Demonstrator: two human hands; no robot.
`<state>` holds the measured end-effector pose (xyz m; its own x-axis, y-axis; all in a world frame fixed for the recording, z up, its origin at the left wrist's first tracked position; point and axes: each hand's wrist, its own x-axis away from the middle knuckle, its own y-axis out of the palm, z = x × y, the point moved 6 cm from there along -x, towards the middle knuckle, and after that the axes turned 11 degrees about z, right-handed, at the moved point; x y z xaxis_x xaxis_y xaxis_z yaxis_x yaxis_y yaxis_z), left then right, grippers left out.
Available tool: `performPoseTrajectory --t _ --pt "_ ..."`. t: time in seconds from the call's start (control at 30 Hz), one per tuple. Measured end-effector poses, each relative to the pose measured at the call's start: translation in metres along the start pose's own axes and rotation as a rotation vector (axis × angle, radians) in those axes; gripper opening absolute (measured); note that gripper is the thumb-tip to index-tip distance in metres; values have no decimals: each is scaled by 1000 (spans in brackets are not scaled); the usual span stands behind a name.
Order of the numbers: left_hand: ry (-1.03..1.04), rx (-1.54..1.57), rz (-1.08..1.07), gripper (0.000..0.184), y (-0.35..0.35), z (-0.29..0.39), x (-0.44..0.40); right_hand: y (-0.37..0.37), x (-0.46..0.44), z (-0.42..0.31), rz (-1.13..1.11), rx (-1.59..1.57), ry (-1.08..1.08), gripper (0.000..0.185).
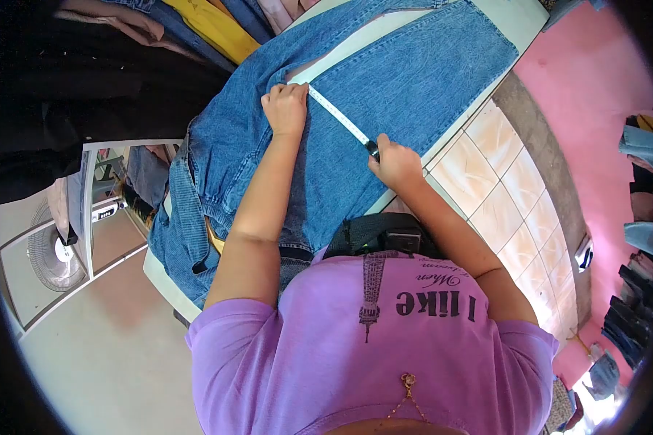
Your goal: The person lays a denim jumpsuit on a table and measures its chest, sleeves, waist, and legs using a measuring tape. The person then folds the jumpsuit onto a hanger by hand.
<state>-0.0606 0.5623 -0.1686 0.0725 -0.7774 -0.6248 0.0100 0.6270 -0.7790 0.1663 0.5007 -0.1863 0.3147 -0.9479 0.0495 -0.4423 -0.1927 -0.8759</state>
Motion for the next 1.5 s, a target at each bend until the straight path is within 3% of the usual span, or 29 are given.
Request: performPoseTrajectory --t 0.17,0.37,0.63,1.5 --pt "193 -86 22 26 -14 17 13 -3 0 1 -8 -4 2 31" --pt "145 -128 -142 38 0 2 25 -10 12 6 22 40 11 31" --pt "120 -186 -235 40 24 -14 33 3 39 31 46 15 -13 32" --pt "63 -223 -248 40 43 -35 39 9 51 45 141 -60 -32 30"
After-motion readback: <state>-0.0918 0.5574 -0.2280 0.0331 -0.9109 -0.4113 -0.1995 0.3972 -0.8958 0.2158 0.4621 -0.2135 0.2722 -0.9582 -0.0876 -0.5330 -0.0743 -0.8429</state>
